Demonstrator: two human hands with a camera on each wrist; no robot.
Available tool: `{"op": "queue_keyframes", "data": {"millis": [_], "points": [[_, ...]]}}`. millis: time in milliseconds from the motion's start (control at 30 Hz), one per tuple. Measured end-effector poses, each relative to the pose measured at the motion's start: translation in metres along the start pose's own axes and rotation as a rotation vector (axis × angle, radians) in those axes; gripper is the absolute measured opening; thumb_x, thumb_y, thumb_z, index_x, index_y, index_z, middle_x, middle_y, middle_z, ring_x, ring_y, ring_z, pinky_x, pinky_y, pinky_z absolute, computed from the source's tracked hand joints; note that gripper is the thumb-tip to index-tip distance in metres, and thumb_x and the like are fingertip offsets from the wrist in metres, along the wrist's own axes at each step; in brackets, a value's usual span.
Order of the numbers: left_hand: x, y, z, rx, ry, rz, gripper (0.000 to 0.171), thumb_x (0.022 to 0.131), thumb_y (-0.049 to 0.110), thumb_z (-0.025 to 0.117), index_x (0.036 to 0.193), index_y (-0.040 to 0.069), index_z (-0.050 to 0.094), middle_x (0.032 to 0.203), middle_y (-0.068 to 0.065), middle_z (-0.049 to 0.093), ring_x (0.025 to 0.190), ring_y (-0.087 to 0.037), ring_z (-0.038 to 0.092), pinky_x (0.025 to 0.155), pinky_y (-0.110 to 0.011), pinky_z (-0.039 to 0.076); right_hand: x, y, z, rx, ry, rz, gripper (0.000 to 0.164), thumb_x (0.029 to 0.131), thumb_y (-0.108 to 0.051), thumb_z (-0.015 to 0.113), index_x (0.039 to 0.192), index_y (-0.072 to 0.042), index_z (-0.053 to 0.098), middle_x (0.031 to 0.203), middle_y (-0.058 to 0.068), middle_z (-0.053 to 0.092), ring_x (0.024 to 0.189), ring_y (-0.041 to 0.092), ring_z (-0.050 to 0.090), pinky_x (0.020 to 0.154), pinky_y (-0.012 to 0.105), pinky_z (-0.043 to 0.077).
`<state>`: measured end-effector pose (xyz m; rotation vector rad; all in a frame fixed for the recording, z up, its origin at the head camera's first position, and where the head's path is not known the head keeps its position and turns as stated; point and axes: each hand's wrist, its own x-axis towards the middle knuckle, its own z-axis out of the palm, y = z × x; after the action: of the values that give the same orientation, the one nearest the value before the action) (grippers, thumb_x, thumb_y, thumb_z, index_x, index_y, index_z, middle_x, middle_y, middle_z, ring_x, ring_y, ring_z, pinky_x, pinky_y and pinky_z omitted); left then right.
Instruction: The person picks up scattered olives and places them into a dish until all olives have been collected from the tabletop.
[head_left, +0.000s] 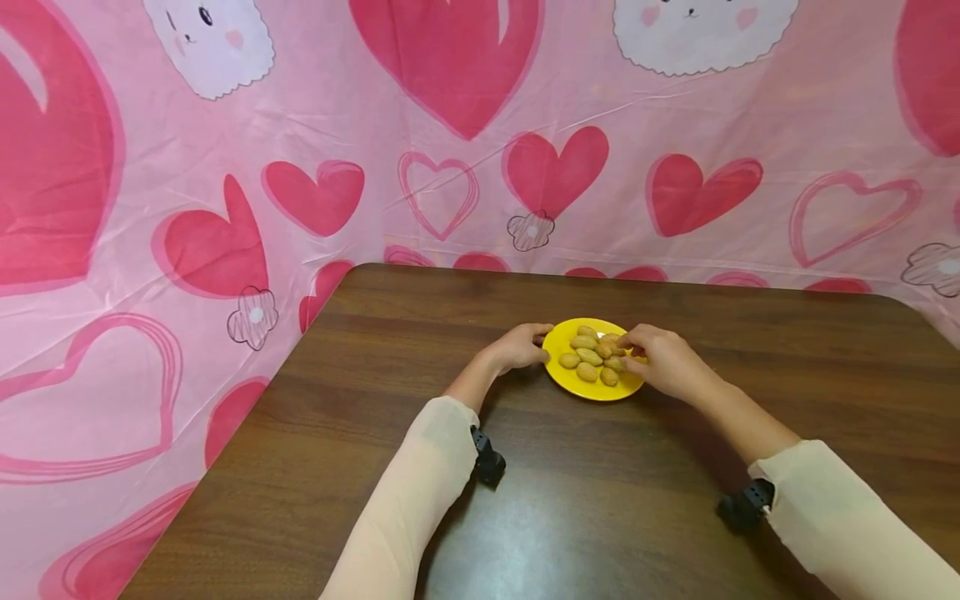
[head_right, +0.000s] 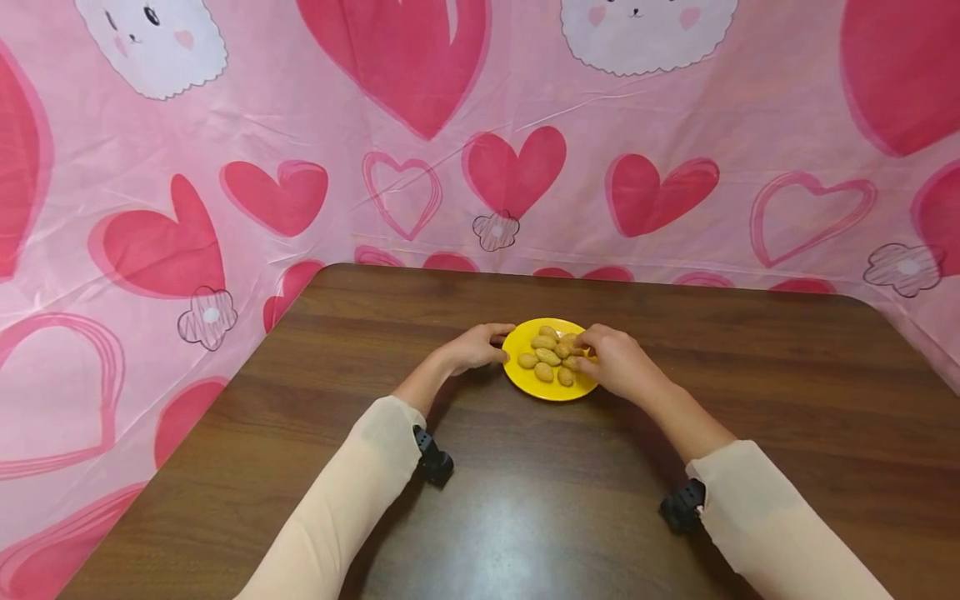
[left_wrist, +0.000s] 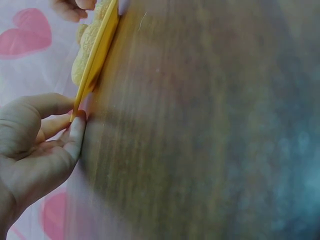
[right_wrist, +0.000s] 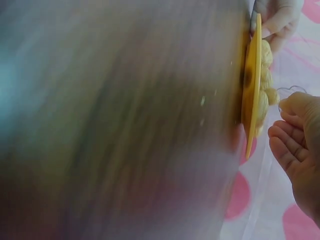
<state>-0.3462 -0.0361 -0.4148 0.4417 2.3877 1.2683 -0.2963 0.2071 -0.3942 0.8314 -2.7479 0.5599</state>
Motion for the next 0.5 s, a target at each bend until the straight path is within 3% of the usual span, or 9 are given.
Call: {"op": "queue_keyframes", "data": {"millis": [200, 500], "points": [[0.001, 0.0, 0.0, 0.043, 0.005, 0.016, 0.062, 0.084, 0.001, 0.059, 0.141, 0.003, 0.036, 0.138, -0.012, 0.044, 0.119, -0.02, 0.045, 0.096, -0.028, 0.038, -0.012, 0.005, -0.011, -0.071, -0.02, 0.09, 0.023, 0.081, -0.006, 0.066, 0.099, 0.007, 0.064, 0.092, 0.016, 0.062, 0.08, 0.029, 0.058, 0.074, 0.046, 0.048], [-0.004, 0.0, -0.001, 0.248, 0.018, 0.08, 0.059, 0.085, 0.004, 0.059, 0.139, -0.003, 0.036, 0.139, -0.014, 0.043, 0.117, -0.017, 0.045, 0.1, -0.027, 0.034, -0.031, 0.016, -0.026, -0.168, -0.061, 0.253, 0.041, 0.085, -0.015, 0.062, 0.118, 0.009, 0.055, 0.117, 0.029, 0.054, 0.108, 0.045, 0.049, 0.09, 0.058, 0.036]]}}
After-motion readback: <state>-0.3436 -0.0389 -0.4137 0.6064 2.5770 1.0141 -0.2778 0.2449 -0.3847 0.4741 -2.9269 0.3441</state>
